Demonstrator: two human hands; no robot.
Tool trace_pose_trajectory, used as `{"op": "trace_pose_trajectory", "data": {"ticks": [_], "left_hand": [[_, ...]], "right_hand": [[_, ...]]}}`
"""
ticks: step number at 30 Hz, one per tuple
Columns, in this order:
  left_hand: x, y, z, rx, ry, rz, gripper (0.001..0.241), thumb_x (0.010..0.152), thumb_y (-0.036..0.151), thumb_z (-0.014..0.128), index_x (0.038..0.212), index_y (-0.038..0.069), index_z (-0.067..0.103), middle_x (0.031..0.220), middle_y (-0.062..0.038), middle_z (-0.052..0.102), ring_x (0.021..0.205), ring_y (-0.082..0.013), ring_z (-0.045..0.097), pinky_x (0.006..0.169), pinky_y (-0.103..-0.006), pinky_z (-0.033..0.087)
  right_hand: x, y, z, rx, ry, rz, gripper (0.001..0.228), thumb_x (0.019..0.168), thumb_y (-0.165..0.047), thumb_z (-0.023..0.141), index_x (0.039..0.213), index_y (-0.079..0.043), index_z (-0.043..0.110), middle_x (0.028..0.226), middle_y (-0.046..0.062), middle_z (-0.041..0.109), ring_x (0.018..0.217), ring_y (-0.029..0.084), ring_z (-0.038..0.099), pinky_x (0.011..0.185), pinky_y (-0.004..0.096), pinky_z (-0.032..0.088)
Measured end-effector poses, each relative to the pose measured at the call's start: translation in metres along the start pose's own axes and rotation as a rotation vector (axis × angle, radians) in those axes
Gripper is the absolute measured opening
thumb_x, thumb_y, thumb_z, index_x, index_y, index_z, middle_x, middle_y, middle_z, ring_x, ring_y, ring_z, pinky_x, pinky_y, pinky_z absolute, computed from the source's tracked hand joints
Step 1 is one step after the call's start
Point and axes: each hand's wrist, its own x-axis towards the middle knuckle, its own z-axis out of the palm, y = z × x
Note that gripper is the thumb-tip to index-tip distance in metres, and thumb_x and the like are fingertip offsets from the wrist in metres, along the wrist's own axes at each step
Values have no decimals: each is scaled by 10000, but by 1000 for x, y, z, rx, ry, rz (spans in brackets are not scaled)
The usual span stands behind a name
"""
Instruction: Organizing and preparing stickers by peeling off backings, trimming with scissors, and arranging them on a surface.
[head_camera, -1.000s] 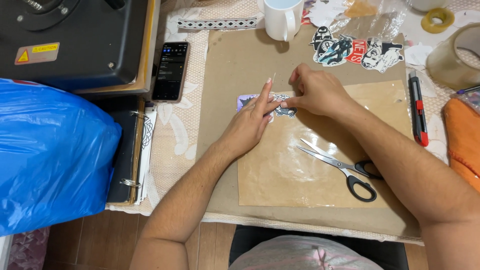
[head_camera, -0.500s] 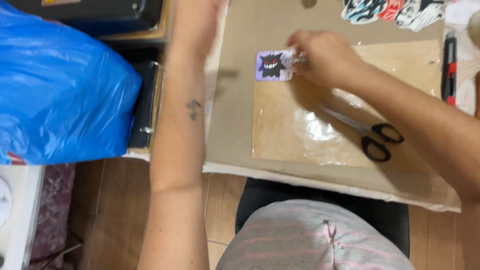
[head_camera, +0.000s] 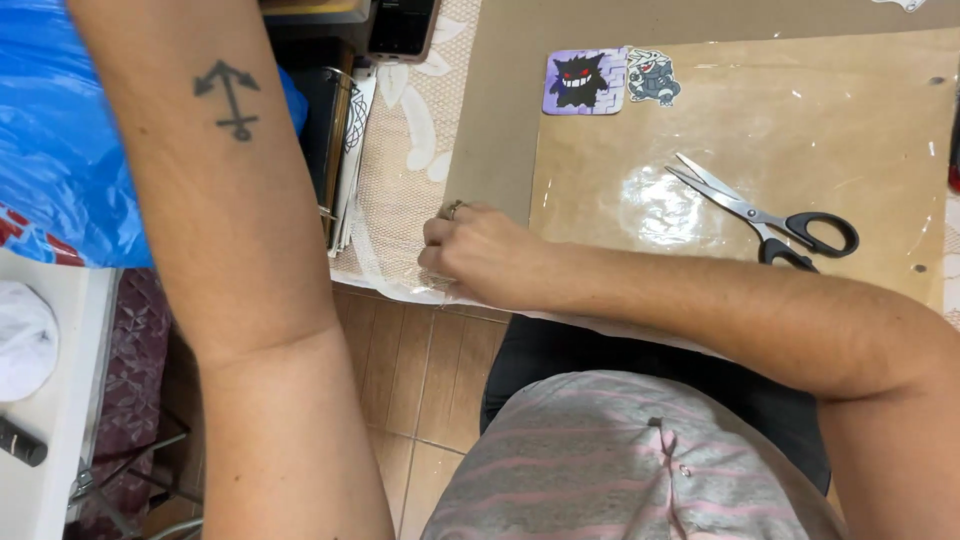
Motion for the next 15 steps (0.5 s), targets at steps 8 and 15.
{"op": "trace_pose_trajectory", "data": {"ticks": [8,15], "left_hand": [[-60,-85,-37,41,4,64,270,904,263,693,1086,129,546,1029,-27,706,905,-127,645,744,-313,550],[-38,-37,-18,70,-37,154,189,924,236,668,1035,117,571,979,-27,705,858,-119,645,732,-296,550]], "right_hand": [[24,-6,103,-447,281,-184,147,828,-151,741,860,-24,673,826,84,569,626,267,647,555,368,503],[28,-15,116,-785,343,-274,194,748,-127,642,908,-26,682,816,153,606,589,243,620,494,333,442]]}}
